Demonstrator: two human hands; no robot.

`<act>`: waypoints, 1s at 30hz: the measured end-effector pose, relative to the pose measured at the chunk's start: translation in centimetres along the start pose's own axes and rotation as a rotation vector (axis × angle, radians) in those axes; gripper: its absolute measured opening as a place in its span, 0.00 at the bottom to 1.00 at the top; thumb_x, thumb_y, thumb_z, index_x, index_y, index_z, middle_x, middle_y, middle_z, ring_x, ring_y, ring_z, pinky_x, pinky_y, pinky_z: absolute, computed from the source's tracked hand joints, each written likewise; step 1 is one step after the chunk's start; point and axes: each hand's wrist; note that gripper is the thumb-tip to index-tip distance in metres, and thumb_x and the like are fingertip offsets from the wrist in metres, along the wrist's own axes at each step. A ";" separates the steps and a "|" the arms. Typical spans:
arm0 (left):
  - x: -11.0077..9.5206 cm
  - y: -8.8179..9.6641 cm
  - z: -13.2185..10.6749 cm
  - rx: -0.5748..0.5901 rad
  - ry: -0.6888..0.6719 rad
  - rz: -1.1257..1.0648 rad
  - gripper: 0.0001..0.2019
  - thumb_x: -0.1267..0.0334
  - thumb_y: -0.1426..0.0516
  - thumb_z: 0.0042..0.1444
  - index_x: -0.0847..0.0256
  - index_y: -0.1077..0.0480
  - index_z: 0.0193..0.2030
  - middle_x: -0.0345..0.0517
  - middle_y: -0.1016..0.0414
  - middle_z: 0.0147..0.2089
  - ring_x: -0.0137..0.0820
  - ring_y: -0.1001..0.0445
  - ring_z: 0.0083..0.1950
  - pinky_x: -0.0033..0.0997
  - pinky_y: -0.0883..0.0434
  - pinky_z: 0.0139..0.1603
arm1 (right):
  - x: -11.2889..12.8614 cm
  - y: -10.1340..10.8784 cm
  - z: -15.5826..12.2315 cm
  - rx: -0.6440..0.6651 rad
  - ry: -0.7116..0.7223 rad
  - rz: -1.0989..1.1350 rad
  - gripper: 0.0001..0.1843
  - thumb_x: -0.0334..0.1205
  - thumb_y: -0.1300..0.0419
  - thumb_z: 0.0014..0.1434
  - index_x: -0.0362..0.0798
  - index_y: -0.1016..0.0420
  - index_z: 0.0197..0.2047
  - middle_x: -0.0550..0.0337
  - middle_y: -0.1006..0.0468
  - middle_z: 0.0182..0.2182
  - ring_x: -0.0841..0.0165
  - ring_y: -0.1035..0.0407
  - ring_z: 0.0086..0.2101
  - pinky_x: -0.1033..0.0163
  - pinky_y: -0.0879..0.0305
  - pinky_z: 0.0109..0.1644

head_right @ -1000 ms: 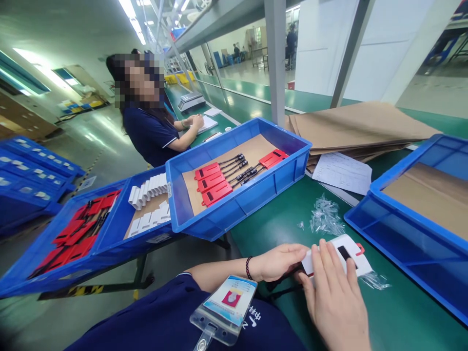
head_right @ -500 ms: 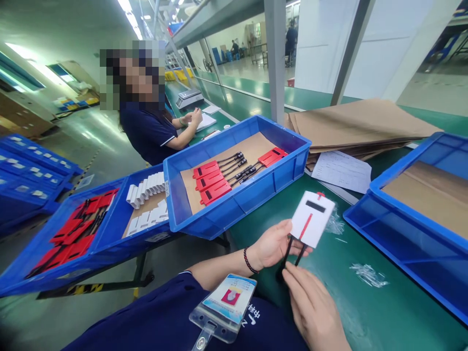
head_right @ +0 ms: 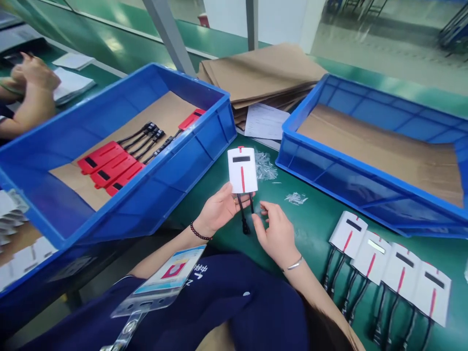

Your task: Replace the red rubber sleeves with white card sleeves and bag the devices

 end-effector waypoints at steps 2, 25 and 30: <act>0.2 -0.2 -0.1 -0.001 0.008 0.016 0.13 0.57 0.39 0.59 0.60 0.32 0.48 0.50 0.21 0.48 0.40 0.20 0.48 0.49 0.30 0.59 | 0.1 -0.2 -0.1 0.043 -0.053 0.009 0.20 0.47 0.44 0.65 0.43 0.34 0.55 0.46 0.22 0.45 0.62 0.23 0.40 0.58 0.24 0.39; 3.5 -1.8 -1.2 0.254 -0.356 0.598 0.13 0.61 0.40 0.61 0.56 0.25 0.53 0.48 0.25 0.57 0.37 0.29 0.60 0.41 0.33 0.65 | -0.5 -0.2 -1.2 -0.006 -0.634 1.184 0.18 0.38 0.49 0.49 0.49 0.36 0.45 0.70 0.38 0.25 0.78 0.56 0.17 0.69 0.56 0.19; 3.9 -2.3 -1.3 0.267 -0.322 0.587 0.15 0.60 0.38 0.59 0.56 0.25 0.53 0.49 0.26 0.57 0.39 0.31 0.62 0.43 0.34 0.66 | -1.2 0.1 -2.2 -0.008 -0.570 0.921 0.17 0.39 0.52 0.52 0.49 0.38 0.47 0.66 0.35 0.26 0.74 0.51 0.18 0.67 0.48 0.20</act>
Point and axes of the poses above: each hand's wrist, its own z-axis towards the middle knuckle, its own y-axis out of the back of the hand, x = y × z
